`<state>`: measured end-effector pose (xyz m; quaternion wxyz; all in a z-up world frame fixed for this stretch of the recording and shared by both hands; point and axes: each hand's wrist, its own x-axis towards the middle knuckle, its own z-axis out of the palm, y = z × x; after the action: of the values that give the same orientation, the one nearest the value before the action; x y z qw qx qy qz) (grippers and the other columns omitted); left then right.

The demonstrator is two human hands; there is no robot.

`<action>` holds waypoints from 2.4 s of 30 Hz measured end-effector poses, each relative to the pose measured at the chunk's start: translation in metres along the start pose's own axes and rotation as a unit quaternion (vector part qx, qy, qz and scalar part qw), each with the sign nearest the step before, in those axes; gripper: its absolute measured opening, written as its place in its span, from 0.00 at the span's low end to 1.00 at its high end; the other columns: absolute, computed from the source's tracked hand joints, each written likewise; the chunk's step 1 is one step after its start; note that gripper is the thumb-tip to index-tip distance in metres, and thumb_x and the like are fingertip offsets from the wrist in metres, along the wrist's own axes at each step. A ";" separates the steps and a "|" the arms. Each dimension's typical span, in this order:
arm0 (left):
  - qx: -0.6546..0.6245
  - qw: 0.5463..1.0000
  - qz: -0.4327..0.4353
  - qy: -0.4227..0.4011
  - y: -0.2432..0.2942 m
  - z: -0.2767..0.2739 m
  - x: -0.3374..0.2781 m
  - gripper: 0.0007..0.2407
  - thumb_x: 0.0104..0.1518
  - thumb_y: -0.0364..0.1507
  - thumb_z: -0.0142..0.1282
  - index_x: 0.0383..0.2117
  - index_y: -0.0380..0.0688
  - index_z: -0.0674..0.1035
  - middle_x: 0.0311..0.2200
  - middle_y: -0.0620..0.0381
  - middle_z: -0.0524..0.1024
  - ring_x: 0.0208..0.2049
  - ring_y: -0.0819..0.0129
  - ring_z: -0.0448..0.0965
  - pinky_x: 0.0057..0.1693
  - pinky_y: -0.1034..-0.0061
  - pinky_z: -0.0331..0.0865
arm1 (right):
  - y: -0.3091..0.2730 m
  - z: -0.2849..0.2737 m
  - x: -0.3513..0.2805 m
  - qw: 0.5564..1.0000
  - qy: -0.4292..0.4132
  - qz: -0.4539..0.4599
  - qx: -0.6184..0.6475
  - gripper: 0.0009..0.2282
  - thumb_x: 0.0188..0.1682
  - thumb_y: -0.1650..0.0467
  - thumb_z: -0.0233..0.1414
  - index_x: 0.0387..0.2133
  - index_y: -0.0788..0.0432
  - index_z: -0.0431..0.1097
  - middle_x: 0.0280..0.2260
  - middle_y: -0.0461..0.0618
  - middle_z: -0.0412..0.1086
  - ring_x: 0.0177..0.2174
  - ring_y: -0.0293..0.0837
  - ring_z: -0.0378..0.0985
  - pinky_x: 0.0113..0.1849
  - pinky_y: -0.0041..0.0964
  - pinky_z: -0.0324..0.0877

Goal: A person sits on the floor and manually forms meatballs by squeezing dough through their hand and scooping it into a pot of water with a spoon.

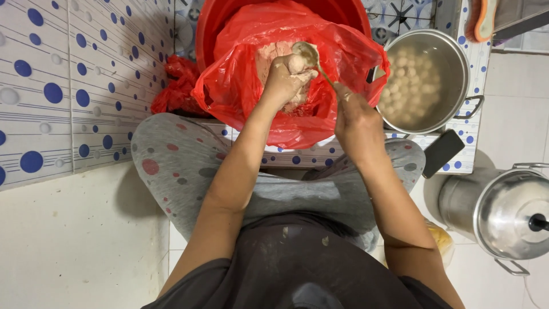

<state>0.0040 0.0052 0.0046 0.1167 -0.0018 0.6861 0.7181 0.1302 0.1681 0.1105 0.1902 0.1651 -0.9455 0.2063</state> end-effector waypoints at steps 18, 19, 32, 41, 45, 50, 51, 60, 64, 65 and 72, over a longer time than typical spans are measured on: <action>0.435 0.900 -0.020 0.007 -0.053 -0.015 0.018 0.12 0.47 0.27 0.65 0.38 0.50 0.82 0.35 0.50 0.81 0.44 0.44 0.83 0.49 0.48 0.78 | 0.107 -0.019 -0.077 0.758 0.173 0.457 0.432 0.06 0.56 0.74 0.54 0.42 0.61 0.76 0.15 0.47 0.61 0.10 0.33 0.65 0.14 0.27 0.62; 0.435 0.900 -0.019 0.004 -0.050 -0.015 0.017 0.12 0.47 0.27 0.65 0.38 0.50 0.82 0.35 0.50 0.81 0.44 0.44 0.83 0.49 0.48 0.78 | 0.126 -0.020 -0.085 0.758 0.176 0.458 0.430 0.06 0.56 0.74 0.54 0.42 0.61 0.76 0.15 0.47 0.61 0.10 0.33 0.65 0.14 0.27 0.62; 0.382 0.923 -0.033 0.022 -0.055 -0.020 0.009 0.06 0.47 0.26 0.60 0.31 0.51 0.81 0.29 0.50 0.79 0.39 0.43 0.83 0.45 0.49 0.79 | 0.315 0.041 -0.173 0.925 0.086 0.356 -0.100 0.13 0.57 0.76 0.47 0.49 0.62 0.78 0.37 0.67 0.78 0.40 0.68 0.80 0.43 0.59 0.74; 0.054 0.994 0.091 0.031 0.000 -0.005 -0.009 0.16 0.51 0.22 0.66 0.16 0.50 0.65 0.15 0.62 0.58 0.19 0.73 0.61 0.29 0.76 0.60 | 0.146 0.001 -0.091 0.858 0.172 0.398 0.275 0.07 0.61 0.72 0.50 0.47 0.57 0.75 0.21 0.44 0.67 0.16 0.35 0.67 0.20 0.27 0.63; -0.085 0.995 -0.050 0.006 0.048 -0.002 -0.027 0.12 0.54 0.18 0.66 0.25 0.51 0.74 0.21 0.61 0.73 0.17 0.76 0.75 0.17 0.81 0.64 | 0.054 -0.003 -0.062 0.885 -0.028 0.367 0.286 0.13 0.61 0.66 0.46 0.53 0.55 0.75 0.22 0.37 0.62 0.20 0.32 0.57 0.24 0.29 0.55; 0.071 0.995 0.052 -0.054 0.044 -0.003 -0.032 0.14 0.53 0.13 0.56 0.34 0.52 0.74 0.38 0.60 0.76 0.38 0.68 0.81 0.41 0.80 0.80 | 0.026 0.031 -0.053 0.871 -0.109 0.361 0.314 0.10 0.58 0.73 0.49 0.47 0.59 0.77 0.26 0.48 0.70 0.18 0.35 0.66 0.23 0.30 0.64; 0.108 0.988 0.074 -0.085 0.042 -0.002 -0.033 0.18 0.53 0.09 0.47 0.39 0.52 0.75 0.44 0.57 0.78 0.44 0.66 0.81 0.48 0.79 0.78 | 0.020 0.033 -0.049 0.829 -0.124 0.415 0.354 0.10 0.58 0.71 0.49 0.46 0.57 0.78 0.16 0.43 0.61 0.12 0.34 0.60 0.17 0.28 0.58; 0.245 0.849 0.461 0.076 -0.032 0.012 0.007 0.03 0.60 0.34 0.63 0.33 0.54 0.84 0.28 0.60 0.83 0.32 0.59 0.83 0.49 0.67 0.72 | 0.047 0.060 -0.060 0.773 -0.010 0.380 0.508 0.10 0.57 0.77 0.47 0.47 0.71 0.73 0.15 0.53 0.61 0.07 0.39 0.63 0.09 0.32 0.59; 0.039 0.976 0.189 0.102 -0.007 0.005 -0.016 0.06 0.62 0.29 0.55 0.28 0.49 0.83 0.24 0.53 0.83 0.26 0.61 0.84 0.37 0.71 0.77 | 0.036 0.042 -0.059 0.782 -0.030 0.406 0.471 0.10 0.56 0.78 0.48 0.46 0.71 0.74 0.13 0.54 0.63 0.07 0.39 0.63 0.10 0.31 0.59; -0.152 0.982 0.066 0.093 -0.003 -0.002 -0.015 0.04 0.61 0.29 0.56 0.29 0.49 0.80 0.23 0.55 0.80 0.23 0.65 0.81 0.32 0.76 0.73 | 0.039 0.039 -0.062 0.779 -0.015 0.419 0.466 0.10 0.56 0.77 0.49 0.47 0.70 0.74 0.15 0.54 0.63 0.08 0.39 0.64 0.11 0.32 0.60; -0.318 0.934 -0.078 0.141 0.001 -0.016 -0.007 0.08 0.55 0.21 0.64 0.37 0.39 0.77 0.18 0.61 0.65 0.12 0.75 0.63 0.16 0.84 0.52 | 0.062 0.008 -0.089 0.720 0.112 0.494 0.474 0.11 0.58 0.75 0.47 0.51 0.70 0.71 0.22 0.47 0.62 0.16 0.32 0.65 0.15 0.25 0.62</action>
<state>0.0085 -0.0115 0.0055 0.0678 -0.1931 0.4287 0.8800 0.1814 0.2390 0.0455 0.0627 -0.2817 -0.6434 0.7091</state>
